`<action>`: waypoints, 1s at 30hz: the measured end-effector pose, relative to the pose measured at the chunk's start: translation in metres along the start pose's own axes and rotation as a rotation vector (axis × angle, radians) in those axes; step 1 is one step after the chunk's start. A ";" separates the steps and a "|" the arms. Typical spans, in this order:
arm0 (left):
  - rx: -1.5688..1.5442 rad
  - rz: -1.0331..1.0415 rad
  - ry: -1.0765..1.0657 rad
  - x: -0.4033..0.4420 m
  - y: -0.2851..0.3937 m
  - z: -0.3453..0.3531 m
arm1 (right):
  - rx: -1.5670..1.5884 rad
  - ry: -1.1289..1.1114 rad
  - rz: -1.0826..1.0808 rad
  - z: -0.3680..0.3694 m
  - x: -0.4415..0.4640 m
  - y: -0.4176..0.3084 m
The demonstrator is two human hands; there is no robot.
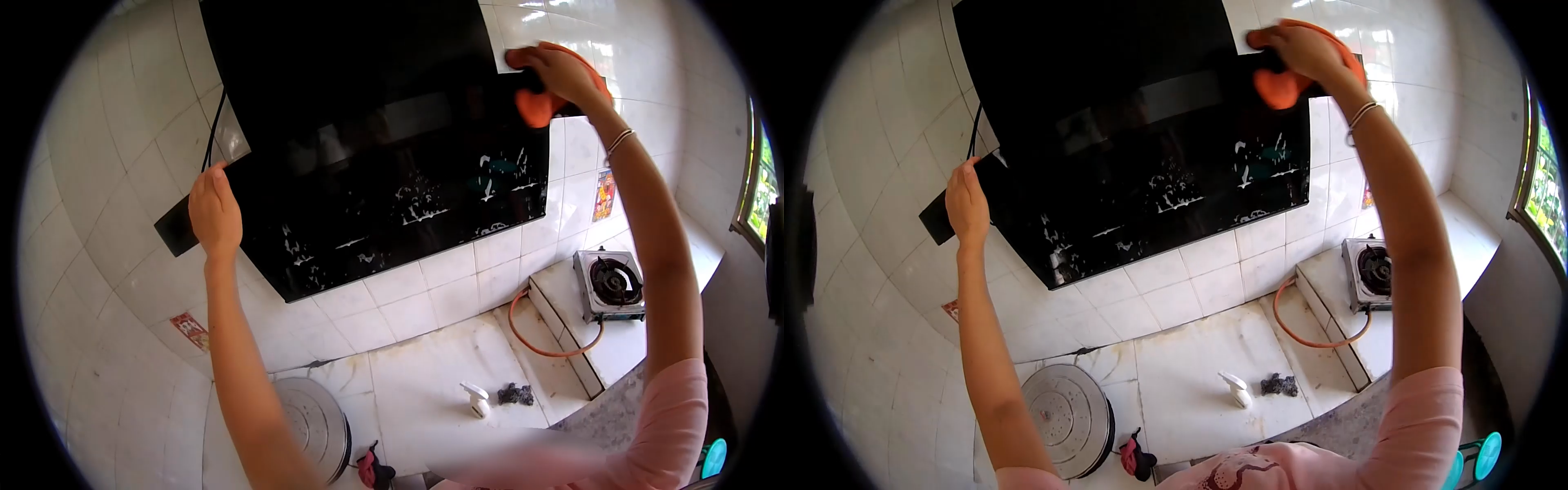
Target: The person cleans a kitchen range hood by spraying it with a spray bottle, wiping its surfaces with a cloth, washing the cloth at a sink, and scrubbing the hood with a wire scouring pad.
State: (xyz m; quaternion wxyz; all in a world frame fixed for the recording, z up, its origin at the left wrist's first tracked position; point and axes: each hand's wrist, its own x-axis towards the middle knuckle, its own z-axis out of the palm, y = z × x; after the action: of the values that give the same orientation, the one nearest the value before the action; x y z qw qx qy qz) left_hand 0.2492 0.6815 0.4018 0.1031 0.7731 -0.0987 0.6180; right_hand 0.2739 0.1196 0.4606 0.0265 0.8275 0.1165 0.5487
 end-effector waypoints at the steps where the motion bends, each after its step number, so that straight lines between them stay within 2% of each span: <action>1: -0.006 0.003 0.004 0.000 -0.001 0.002 | -0.037 -0.063 0.092 -0.023 -0.007 0.013; 2: 0.040 0.036 0.022 0.000 -0.003 0.004 | -0.068 0.028 0.313 -0.033 -0.010 0.026; 4: 0.083 0.063 0.032 -0.002 -0.001 0.006 | 0.089 0.258 0.462 -0.051 -0.010 0.025; 5: 0.083 0.077 0.051 -0.003 0.000 0.007 | 0.287 0.187 0.548 -0.058 -0.011 0.024; 6: 0.086 0.091 0.076 -0.001 0.001 0.007 | 0.287 0.189 0.544 -0.055 -0.012 0.016; 8: 0.096 0.083 0.098 -0.001 -0.002 0.011 | 0.552 0.294 0.045 -0.049 0.001 -0.009; 10: 0.111 0.077 0.113 -0.002 -0.002 0.013 | 0.502 0.208 -0.209 -0.060 0.011 -0.064; 12: 0.087 0.066 0.126 -0.002 0.003 0.011 | 0.156 0.228 -0.455 -0.059 0.018 -0.108; 16: 0.075 0.048 0.052 -0.002 0.004 0.005 | 0.133 0.162 -0.621 -0.009 0.046 -0.187; 18: 0.069 0.076 0.139 -0.003 0.007 0.006 | 0.169 0.134 -0.759 0.012 0.069 -0.217; 22: 0.060 0.098 0.182 -0.004 0.007 0.006 | 0.245 0.178 -0.809 0.021 0.120 -0.265; 24: 0.065 0.122 0.199 -0.004 0.008 0.007 | 0.109 0.314 -0.813 0.022 0.151 -0.273; 26: 0.058 0.112 0.191 -0.003 0.007 0.006 | 0.112 0.367 -0.814 0.020 0.177 -0.281; 28: 0.056 0.131 0.182 -0.004 0.004 0.008 | 0.067 0.539 -0.687 0.018 0.202 -0.286; 30: 0.067 0.133 0.173 -0.004 0.004 0.008 | 0.061 0.508 -0.610 0.006 0.231 -0.286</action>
State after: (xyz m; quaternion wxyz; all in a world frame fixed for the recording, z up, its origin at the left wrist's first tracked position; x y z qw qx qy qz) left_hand 0.2548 0.6757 0.3959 0.0442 0.7116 -0.1199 0.6909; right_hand 0.3183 0.4491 0.6173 0.1340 0.5933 0.3762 0.6989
